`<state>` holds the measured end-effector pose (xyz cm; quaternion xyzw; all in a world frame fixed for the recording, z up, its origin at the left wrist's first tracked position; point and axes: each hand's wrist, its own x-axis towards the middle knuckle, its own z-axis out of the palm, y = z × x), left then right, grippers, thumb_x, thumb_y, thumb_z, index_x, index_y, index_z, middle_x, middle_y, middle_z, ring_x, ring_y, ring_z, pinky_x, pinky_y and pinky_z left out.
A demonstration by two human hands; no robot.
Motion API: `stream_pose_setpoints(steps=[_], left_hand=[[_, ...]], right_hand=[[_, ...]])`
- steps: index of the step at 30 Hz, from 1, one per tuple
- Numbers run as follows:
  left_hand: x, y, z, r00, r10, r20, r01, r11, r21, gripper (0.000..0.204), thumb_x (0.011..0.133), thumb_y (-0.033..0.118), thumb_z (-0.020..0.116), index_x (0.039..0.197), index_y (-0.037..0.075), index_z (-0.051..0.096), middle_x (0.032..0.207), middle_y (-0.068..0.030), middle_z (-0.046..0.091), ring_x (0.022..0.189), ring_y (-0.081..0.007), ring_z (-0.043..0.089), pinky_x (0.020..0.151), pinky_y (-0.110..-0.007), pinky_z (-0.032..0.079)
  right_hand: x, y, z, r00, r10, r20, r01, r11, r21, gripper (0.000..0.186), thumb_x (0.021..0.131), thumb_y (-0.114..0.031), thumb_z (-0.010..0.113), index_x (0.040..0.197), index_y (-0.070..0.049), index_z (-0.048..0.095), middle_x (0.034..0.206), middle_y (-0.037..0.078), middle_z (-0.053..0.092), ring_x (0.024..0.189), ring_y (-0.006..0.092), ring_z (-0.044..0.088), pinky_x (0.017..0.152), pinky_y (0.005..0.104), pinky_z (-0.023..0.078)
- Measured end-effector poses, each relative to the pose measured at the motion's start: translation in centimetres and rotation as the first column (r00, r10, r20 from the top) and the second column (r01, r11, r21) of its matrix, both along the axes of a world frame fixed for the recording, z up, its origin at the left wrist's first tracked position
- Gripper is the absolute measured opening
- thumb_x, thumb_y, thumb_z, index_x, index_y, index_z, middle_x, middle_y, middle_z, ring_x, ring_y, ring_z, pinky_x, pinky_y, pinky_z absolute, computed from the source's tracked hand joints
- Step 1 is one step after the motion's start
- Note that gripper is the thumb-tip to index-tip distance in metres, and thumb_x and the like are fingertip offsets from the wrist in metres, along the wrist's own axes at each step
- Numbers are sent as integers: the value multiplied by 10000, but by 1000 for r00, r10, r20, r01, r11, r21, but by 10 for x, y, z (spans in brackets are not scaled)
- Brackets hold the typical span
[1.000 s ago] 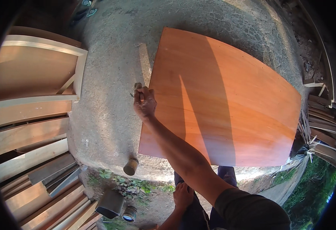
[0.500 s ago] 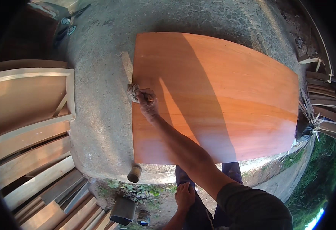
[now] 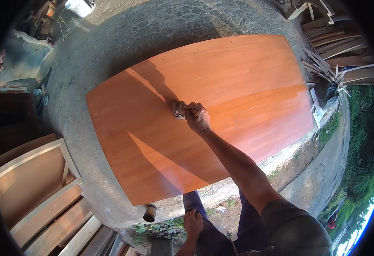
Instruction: The person applies a reddish-brown finish to a large wooden board and a small wooden box using a cloth. They repeatedly dip the cloth into a can of finish and wipe the surfaces, moving between the two items.
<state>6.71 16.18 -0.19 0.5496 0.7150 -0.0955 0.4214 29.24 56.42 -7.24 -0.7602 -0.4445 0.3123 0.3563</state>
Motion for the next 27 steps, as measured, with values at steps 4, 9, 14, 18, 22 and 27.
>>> stream_pose_setpoints(steps=[4,9,14,18,22,27], left_hand=[[31,-2,-1,993,-99,-59,96,994,-49,368,898,304,606,1184,86,683,1181,-169,652,1146,-363,580,986,-489,465],[84,-7,-4,971,-182,-158,157,975,-156,389,911,331,565,1191,89,684,1220,-141,655,1207,-345,553,1021,-503,437],[135,-9,-9,940,-246,-235,188,951,-243,395,908,327,565,1204,93,684,1252,-134,651,1241,-340,536,1035,-512,429],[162,-15,-22,913,-308,-269,234,933,-274,387,887,329,589,1172,96,706,1204,-151,670,1196,-349,570,1011,-526,449],[192,-21,-31,899,-338,-279,232,907,-351,393,856,348,616,1163,121,709,1217,-150,668,1223,-340,547,1046,-527,418],[219,-30,-46,865,-449,-225,379,878,-293,381,836,353,639,1125,120,726,1138,-186,682,1134,-352,601,977,-533,473]], right_hand=[[145,-20,6,994,-92,51,95,994,-49,163,893,-297,705,960,-149,695,993,118,658,925,330,676,786,436,539],[320,-43,5,982,-174,73,176,984,-22,160,881,-279,714,950,-136,700,983,108,656,932,315,671,793,419,542],[465,-61,-3,968,-178,175,182,983,-3,171,879,-285,704,937,-124,704,974,106,650,933,301,671,799,396,540],[575,-72,-7,948,-234,215,242,970,-13,214,890,-333,698,951,-128,707,1001,101,660,942,291,674,817,400,536],[683,-90,-25,935,-223,276,235,972,-10,241,887,-359,703,980,-137,709,1015,100,678,973,298,677,848,395,533],[809,-133,-32,887,-282,367,296,955,20,270,872,-402,687,1001,-166,721,1026,109,682,992,308,674,863,421,532]])
